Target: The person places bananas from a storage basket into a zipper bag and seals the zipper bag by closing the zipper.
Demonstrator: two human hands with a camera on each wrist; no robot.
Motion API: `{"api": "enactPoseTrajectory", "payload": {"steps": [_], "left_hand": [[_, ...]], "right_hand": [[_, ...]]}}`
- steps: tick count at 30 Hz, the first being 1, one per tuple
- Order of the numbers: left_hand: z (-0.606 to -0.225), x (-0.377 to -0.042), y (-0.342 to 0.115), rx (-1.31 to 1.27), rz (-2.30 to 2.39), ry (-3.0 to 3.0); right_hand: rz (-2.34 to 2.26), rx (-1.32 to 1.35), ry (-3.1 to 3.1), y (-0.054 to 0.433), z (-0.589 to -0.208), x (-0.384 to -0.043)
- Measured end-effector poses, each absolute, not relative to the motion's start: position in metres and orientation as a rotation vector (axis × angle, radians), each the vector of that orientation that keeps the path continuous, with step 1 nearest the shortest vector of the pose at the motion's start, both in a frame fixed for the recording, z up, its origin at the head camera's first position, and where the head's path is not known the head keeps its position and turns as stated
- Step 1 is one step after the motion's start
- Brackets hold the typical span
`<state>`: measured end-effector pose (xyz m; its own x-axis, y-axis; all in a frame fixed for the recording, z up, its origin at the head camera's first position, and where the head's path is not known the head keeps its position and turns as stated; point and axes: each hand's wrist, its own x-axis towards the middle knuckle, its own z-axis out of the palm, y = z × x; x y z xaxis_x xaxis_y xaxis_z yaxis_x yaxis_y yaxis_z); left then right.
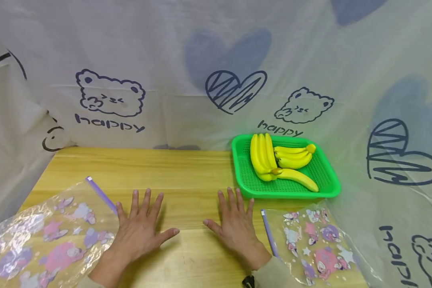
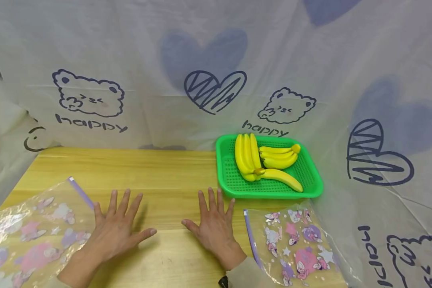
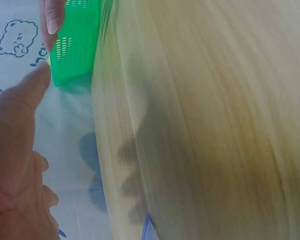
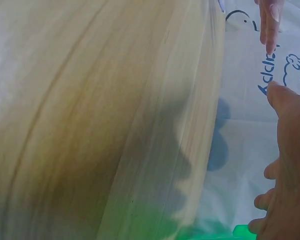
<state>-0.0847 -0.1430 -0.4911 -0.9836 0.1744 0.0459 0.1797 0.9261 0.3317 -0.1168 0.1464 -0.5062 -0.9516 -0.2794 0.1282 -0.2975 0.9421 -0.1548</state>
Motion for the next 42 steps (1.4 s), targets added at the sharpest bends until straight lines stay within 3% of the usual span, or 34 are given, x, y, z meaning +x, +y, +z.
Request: {"api": "enactPoseTrajectory", "payload": {"steps": [19, 42], "left_hand": [[-0.487, -0.084, -0.157, -0.128, -0.666, -3.032], [-0.494, -0.063, -0.221, 0.204, -0.825, -3.047]], "right_hand": [[0.427, 0.587, -2.842, 0.133, -0.507, -0.112], [0.263, 0.915, -2.918, 0.049, -0.498, -0.116]]}}
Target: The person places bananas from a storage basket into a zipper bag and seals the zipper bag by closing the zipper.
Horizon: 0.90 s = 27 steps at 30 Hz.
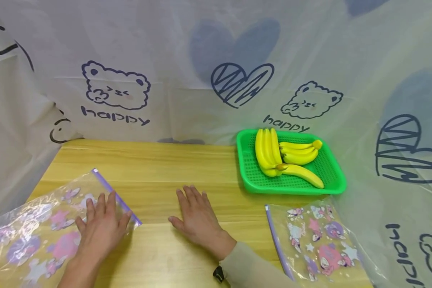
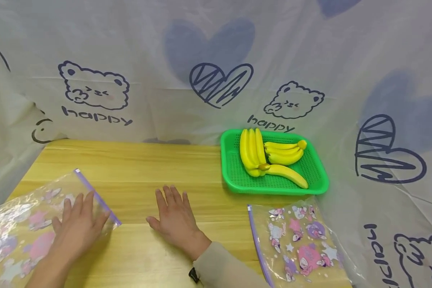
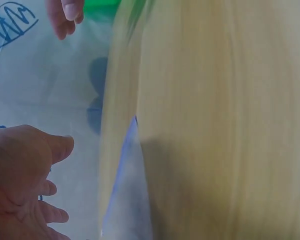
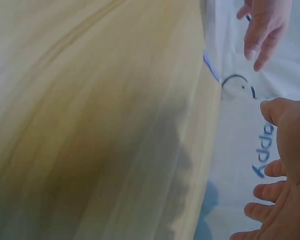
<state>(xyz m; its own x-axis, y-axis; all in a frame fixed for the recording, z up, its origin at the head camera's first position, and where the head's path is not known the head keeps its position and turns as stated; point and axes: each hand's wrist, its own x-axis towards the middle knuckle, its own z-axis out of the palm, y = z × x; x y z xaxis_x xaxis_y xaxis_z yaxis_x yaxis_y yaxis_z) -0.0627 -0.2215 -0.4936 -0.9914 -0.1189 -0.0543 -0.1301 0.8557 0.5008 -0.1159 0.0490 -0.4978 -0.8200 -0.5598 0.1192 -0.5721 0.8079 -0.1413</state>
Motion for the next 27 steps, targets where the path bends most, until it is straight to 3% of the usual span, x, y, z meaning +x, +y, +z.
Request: {"api": "enactPoseTrajectory", "payload": {"steps": [16, 27], "left_hand": [[-0.518, -0.069, -0.232, -0.226, 0.708, 2.857], [-0.527, -0.067, -0.216, 0.029, 0.707, 2.890]], "right_hand": [[-0.010, 1.112, -3.000, 0.006, -0.519, -0.105], [0.050, 1.094, -3.017, 0.010, -0.527, -0.110]]}}
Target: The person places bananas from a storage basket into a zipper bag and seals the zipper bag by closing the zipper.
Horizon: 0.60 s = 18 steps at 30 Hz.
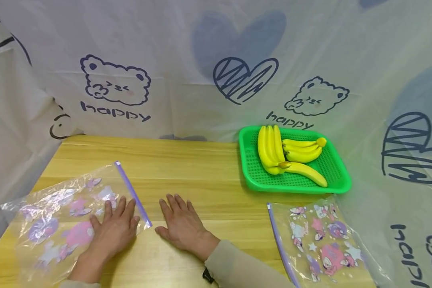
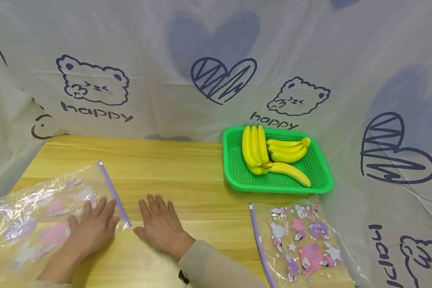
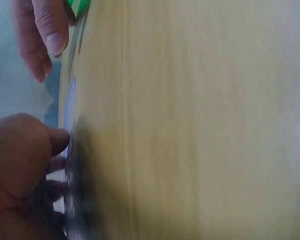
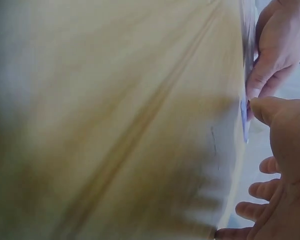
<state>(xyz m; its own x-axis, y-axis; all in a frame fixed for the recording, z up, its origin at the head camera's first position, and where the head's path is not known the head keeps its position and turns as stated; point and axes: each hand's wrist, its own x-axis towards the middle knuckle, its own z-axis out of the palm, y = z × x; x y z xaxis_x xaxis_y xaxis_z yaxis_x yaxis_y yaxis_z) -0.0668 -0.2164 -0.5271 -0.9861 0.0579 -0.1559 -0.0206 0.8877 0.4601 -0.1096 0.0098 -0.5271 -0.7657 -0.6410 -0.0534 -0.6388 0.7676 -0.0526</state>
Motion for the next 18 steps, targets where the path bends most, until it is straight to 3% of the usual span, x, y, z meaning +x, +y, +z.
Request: {"api": "enactPoseTrajectory", "payload": {"steps": [18], "left_hand": [[-0.522, -0.077, -0.187, 0.505, 0.736, 2.882]], "right_hand": [[-0.185, -1.033, 2.913, 0.025, -0.515, -0.129]]}}
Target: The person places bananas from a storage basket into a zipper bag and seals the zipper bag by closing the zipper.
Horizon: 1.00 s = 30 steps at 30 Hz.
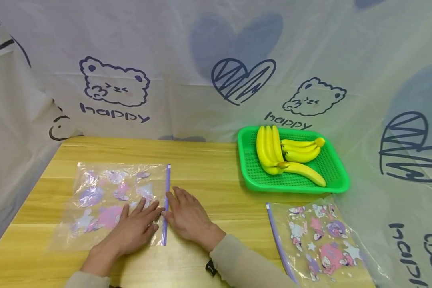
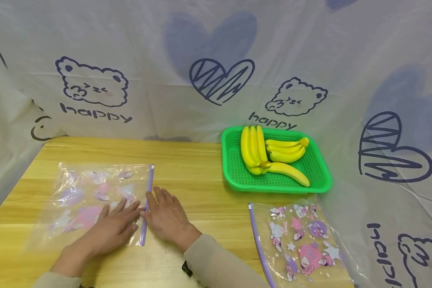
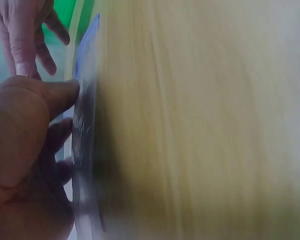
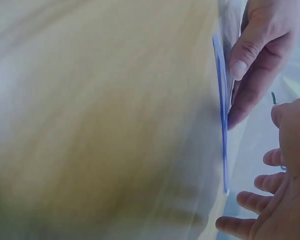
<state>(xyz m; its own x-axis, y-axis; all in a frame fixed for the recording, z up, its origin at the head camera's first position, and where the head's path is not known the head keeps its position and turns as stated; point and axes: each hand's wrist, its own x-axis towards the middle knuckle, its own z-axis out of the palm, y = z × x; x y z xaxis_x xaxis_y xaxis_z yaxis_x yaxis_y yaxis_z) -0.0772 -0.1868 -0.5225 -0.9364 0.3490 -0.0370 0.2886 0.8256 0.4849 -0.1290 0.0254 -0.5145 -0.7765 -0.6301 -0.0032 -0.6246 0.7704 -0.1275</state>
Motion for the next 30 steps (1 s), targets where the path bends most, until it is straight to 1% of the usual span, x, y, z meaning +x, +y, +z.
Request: {"api": "enactPoseTrajectory", "payload": {"steps": [6, 16, 23, 30], "left_hand": [[-0.525, -0.082, -0.177, 0.597, 0.740, 2.834], [-0.523, -0.089, -0.164, 0.730, 0.777, 2.767], [-0.522, -0.095, -0.157, 0.755, 0.768, 2.744], [-0.522, -0.098, -0.152, 0.784, 0.763, 2.729]], "right_hand": [[-0.236, -1.002, 2.926, 0.036, -0.514, -0.137], [-0.260, -0.878, 2.904, 0.053, -0.519, -0.148], [-0.178, -0.816, 2.902, 0.064, -0.524, -0.152], [-0.196, -0.681, 2.861, 0.075, -0.526, -0.152]]}}
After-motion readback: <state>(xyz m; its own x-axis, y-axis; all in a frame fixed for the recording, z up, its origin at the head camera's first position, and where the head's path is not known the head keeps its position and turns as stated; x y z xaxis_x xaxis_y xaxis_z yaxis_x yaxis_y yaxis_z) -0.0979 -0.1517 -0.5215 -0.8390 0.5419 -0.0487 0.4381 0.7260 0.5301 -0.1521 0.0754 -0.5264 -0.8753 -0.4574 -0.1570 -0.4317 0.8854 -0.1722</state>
